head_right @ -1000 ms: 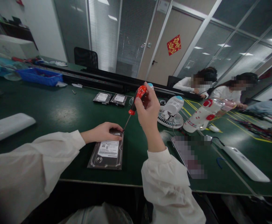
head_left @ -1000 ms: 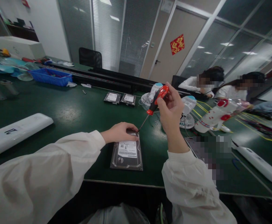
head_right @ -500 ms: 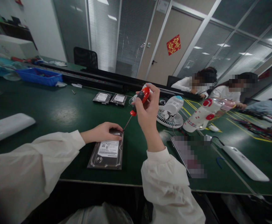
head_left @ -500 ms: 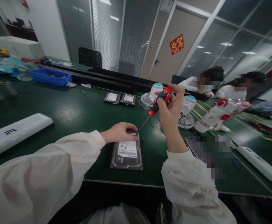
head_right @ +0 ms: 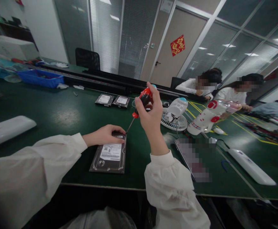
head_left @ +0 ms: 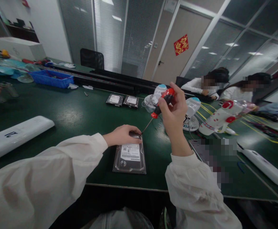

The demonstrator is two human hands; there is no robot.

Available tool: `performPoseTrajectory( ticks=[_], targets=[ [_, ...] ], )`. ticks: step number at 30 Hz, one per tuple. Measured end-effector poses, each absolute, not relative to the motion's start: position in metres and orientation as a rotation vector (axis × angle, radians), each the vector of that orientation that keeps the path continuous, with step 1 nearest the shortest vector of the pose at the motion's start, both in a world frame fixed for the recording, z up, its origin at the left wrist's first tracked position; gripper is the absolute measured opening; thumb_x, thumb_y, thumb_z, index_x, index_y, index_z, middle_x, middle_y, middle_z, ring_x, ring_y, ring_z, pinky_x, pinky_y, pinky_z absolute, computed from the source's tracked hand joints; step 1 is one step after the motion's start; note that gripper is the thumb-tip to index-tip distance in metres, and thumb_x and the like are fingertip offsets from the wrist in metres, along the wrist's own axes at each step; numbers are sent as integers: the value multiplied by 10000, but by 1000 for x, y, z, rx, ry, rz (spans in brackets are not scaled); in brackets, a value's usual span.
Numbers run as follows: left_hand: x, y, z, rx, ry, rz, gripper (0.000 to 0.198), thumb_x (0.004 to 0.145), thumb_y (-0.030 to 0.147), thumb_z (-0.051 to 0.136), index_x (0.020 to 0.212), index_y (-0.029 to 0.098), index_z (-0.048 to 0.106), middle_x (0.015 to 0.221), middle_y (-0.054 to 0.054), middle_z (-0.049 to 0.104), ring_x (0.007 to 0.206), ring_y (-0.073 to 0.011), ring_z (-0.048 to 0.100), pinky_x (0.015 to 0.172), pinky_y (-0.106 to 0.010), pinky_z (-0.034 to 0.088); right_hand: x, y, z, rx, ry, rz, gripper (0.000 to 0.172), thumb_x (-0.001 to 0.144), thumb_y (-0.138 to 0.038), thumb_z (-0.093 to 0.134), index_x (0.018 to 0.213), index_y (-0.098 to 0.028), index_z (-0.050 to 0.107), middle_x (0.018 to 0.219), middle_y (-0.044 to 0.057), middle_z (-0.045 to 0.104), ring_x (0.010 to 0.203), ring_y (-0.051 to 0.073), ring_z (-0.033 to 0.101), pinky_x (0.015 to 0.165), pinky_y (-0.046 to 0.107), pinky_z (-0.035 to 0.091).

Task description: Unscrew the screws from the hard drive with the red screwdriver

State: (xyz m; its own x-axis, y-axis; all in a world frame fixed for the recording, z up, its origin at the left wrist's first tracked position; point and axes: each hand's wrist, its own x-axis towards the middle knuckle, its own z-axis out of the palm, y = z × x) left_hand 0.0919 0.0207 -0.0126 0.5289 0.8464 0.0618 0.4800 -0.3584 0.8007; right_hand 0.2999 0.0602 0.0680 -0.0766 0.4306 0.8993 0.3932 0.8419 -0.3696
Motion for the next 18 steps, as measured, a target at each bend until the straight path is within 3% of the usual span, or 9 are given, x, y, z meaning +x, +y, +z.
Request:
performPoseTrajectory(
  ticks=[3, 11, 15, 18],
  targets=[
    [92, 22, -14, 2010, 1067, 614, 523, 792, 538, 776, 1221, 242, 738, 1229, -58, 761, 1112, -283, 712, 994, -410, 525, 301, 61, 68, -694, -1652, -6, 573, 865, -486, 726, 1385, -312, 560, 1218, 62, 647, 860, 182, 673, 643, 342, 632],
    [90, 26, -20, 1868, 1004, 666, 536, 731, 534, 843, 1137, 224, 684, 1220, -74, 733, 1126, -276, 701, 1000, -428, 534, 303, 64, 66, -644, -1627, 81, 510, 919, -334, 600, 1424, -284, 544, 1196, 79, 720, 1016, 241, 727, 649, 363, 640],
    [90, 26, -19, 1870, 1002, 655, 498, 742, 527, 836, 1109, 226, 686, 1208, -69, 730, 1115, -277, 701, 995, -441, 535, 302, 63, 66, -665, -1624, 68, 544, 897, -378, 670, 1405, -285, 496, 1154, 72, 735, 919, 218, 733, 618, 354, 624],
    [90, 25, -16, 1871, 1001, 636, 501, 744, 540, 833, 1106, 225, 689, 1210, -67, 728, 1129, -281, 694, 996, -441, 535, 301, 62, 68, -636, -1609, 88, 556, 826, -381, 781, 1282, -281, 480, 1091, 50, 747, 862, 201, 735, 676, 370, 629]
  ],
)
